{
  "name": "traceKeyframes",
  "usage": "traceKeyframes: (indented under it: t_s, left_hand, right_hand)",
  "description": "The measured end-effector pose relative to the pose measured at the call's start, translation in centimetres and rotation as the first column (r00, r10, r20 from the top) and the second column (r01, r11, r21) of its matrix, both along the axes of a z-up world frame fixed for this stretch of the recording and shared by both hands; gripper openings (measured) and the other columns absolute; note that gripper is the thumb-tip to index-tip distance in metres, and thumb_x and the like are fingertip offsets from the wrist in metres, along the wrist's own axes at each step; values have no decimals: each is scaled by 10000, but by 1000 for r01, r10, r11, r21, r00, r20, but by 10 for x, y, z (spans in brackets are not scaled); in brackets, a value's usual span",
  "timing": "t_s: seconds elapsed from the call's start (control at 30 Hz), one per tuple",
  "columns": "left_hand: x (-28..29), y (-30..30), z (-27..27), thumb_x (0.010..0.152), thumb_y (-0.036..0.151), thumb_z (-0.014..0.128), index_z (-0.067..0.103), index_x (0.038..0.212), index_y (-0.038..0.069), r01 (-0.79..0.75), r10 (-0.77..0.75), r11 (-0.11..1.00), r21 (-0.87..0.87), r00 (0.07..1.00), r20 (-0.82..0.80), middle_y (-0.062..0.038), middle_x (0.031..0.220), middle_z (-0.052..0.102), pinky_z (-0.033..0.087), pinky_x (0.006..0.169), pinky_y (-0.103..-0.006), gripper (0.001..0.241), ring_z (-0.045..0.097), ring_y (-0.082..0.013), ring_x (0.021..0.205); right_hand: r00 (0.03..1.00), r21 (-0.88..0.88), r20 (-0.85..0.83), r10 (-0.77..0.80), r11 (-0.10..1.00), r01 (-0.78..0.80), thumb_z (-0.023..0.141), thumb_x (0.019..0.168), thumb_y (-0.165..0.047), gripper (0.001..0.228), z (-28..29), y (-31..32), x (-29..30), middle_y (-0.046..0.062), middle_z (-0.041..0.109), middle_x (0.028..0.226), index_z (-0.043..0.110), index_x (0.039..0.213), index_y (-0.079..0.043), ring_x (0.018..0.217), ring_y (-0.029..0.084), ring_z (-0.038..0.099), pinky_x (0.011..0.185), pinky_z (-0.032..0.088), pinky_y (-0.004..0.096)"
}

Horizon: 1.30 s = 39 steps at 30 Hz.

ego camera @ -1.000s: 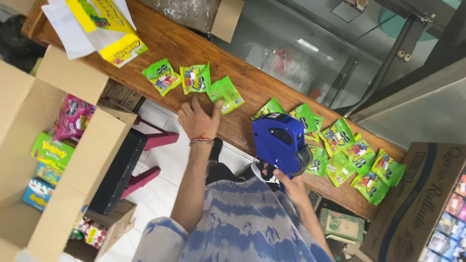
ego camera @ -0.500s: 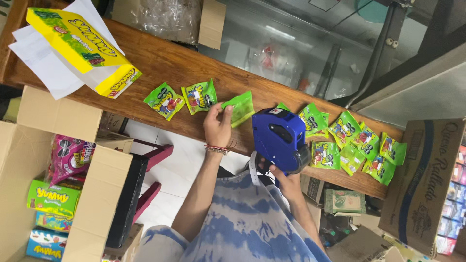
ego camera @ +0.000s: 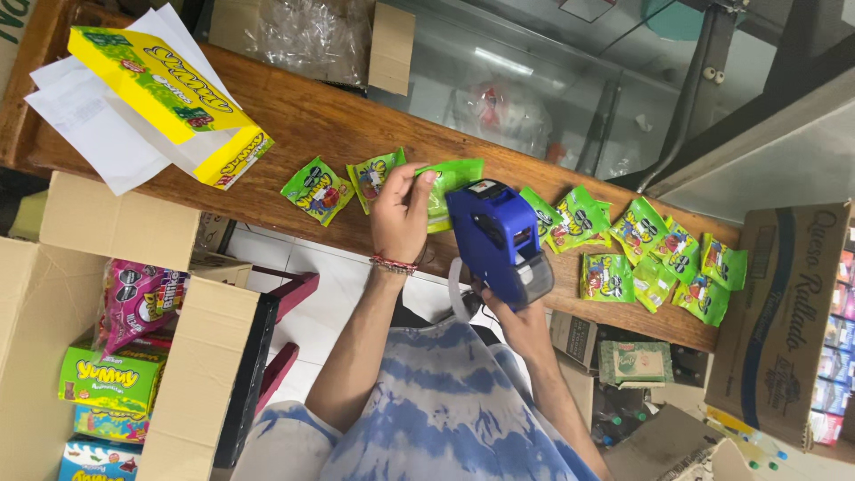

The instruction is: The person uses a price labeling tool to apply stickers to individual green candy packets on a wooden counter, then places the labeled packets into a yellow cardboard box and puts the box into a larger shipping container.

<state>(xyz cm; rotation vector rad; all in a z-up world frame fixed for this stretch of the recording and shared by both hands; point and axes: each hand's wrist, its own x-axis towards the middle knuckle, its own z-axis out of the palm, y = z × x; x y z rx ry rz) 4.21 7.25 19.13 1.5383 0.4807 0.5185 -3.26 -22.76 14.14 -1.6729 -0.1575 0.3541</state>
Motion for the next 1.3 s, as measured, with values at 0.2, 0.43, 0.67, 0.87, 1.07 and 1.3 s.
traceKeyframes:
  t_s: [0.2, 0.43, 0.67, 0.87, 1.07, 1.3]
  left_hand:
    - [7, -6, 6, 1336, 362, 758, 870, 1456, 133, 29, -27, 998, 62, 999, -23, -254, 1395, 940, 741, 1132, -569, 282, 918, -387, 1333]
    - [35, -24, -50, 1304, 352, 790, 871, 1446, 182, 35, -24, 997, 75, 990, -141, -222, 1352, 960, 730, 1128, -568, 236, 912, -390, 1342]
    - [61, -66, -123, 1157, 423, 931, 879, 1557, 200, 60, -58, 998, -1, 956, -287, -186, 1402, 954, 734, 1152, -521, 461, 891, -369, 1382]
    - [5, -56, -66, 1248, 595, 845, 625, 1910, 195, 46, 182, 742, 669, 946, -268, -223, 1797, 701, 623, 1331, -636, 804, 688, -468, 1650]
    - [-20, 4, -107, 1144, 522, 969, 511, 1915, 25, 164, 383, 543, 823, 824, -417, -269, 2044, 376, 207, 1582, -649, 1026, 262, -509, 1899]
    - [-25, 14, -135, 1344, 695, 556, 899, 1535, 387, -299, 360, 928, 222, 873, -328, -41, 1434, 933, 688, 1243, -552, 499, 862, -342, 1431]
  right_hand:
    - [989, -85, -138, -47, 996, 35, 1001, 1045, -118, 521, -25, -48, -32, 237, 957, 1365, 914, 1544, 6, 1253, 289, 864, 1062, 701, 565]
    - [978, 22, -165, -126, 991, 131, 979, 1000, -56, 685, -44, -112, -64, 198, 924, 1535, 863, 1675, -34, 1435, 283, 774, 1240, 621, 617]
    - [980, 65, -167, -104, 991, 116, 988, 985, -39, 734, -48, -157, -55, 170, 898, 1614, 843, 1705, -54, 1528, 287, 728, 1318, 562, 639]
    - [989, 120, -143, -24, 992, 42, 964, 1029, -65, 697, -46, -158, -43, 151, 883, 1645, 832, 1713, -61, 1546, 261, 689, 1320, 561, 621]
    - [988, 153, -142, 57, 988, -35, 976, 1017, -60, 760, -65, -162, -25, 175, 860, 1677, 797, 1755, -56, 1572, 294, 683, 1323, 559, 640]
    - [991, 111, -97, 92, 991, -81, 1001, 1026, -73, 580, -48, -128, 2, 80, 940, 1455, 914, 1598, -114, 1341, 194, 787, 1152, 662, 514]
